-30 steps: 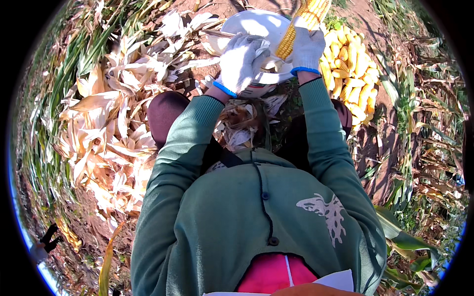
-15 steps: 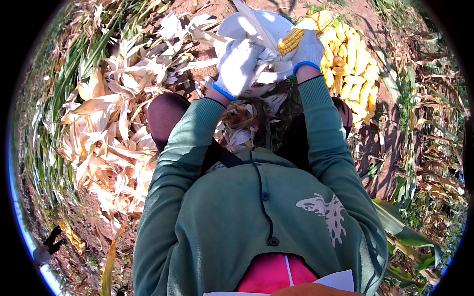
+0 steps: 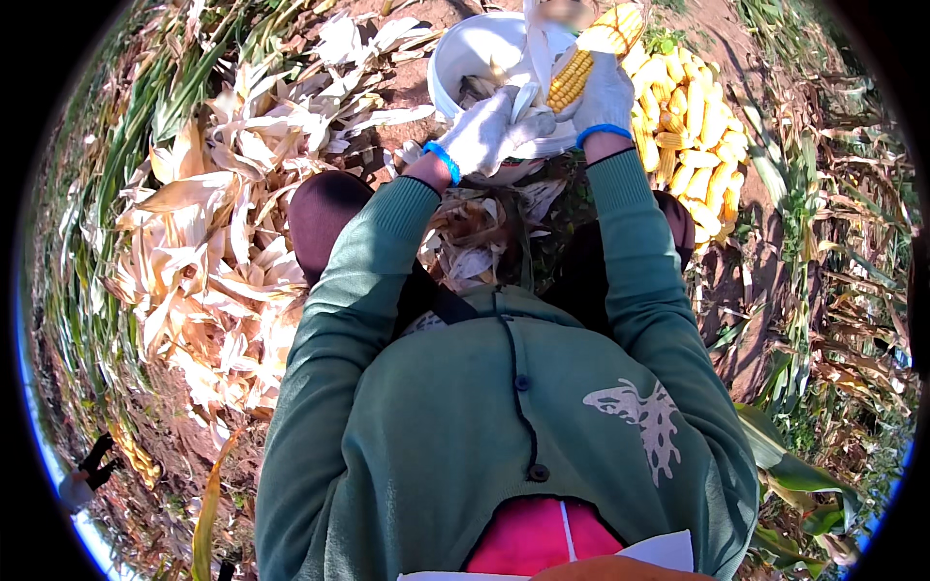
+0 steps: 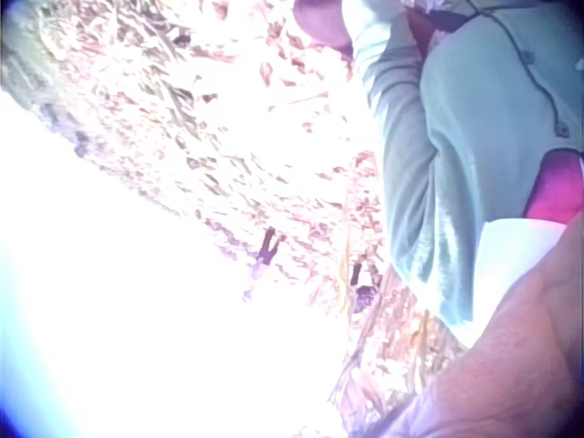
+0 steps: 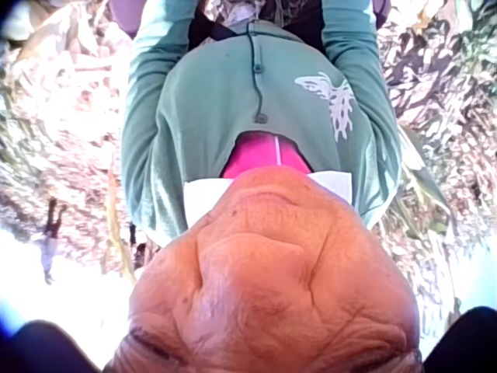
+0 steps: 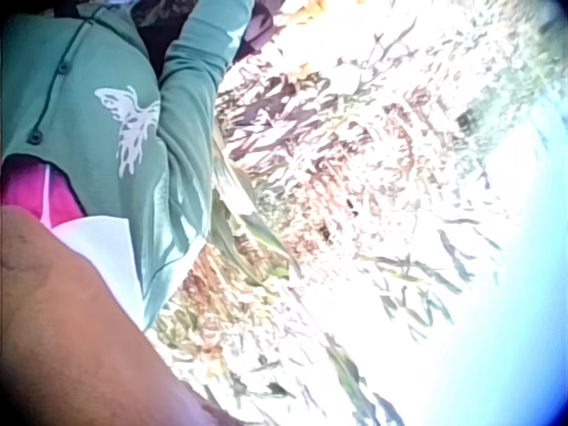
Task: The person sits on the ground in a cornfield and shucks corn cobs by hand, removing the husks and placing the cleaned cobs into a white bucket. The person repeatedly picks up cobs, peels them, and discards the husks onto the ground.
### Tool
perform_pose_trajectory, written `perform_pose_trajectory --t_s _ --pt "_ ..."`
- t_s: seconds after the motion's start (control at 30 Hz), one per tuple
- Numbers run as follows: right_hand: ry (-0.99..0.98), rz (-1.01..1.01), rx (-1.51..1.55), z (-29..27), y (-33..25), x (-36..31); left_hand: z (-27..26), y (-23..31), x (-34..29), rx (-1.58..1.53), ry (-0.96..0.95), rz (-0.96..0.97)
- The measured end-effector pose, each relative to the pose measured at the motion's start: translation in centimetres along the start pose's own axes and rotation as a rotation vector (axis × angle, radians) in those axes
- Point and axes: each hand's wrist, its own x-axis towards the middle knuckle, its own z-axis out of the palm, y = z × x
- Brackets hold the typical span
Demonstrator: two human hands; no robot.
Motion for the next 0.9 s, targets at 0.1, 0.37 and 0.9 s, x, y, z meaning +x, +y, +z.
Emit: perform_pose_trajectory --t_s 0.1,0.37,0.9 --pt "-0.056 0.098 0.113 -0.1 -0.1 0.3 0.0 0.8 -0.1 -0.399 -0.125 0.024" --pt "-0.196 0.238 0.315 -0.5 0.8 0.9 -0.1 0.4 -1.1 -1.111 -0.157 -0.337" --pt "-0.086 -0.481 -0.966 1.2 2.2 -0.4 3.0 -3.3 -1.4 0.598 0.073 0.334"
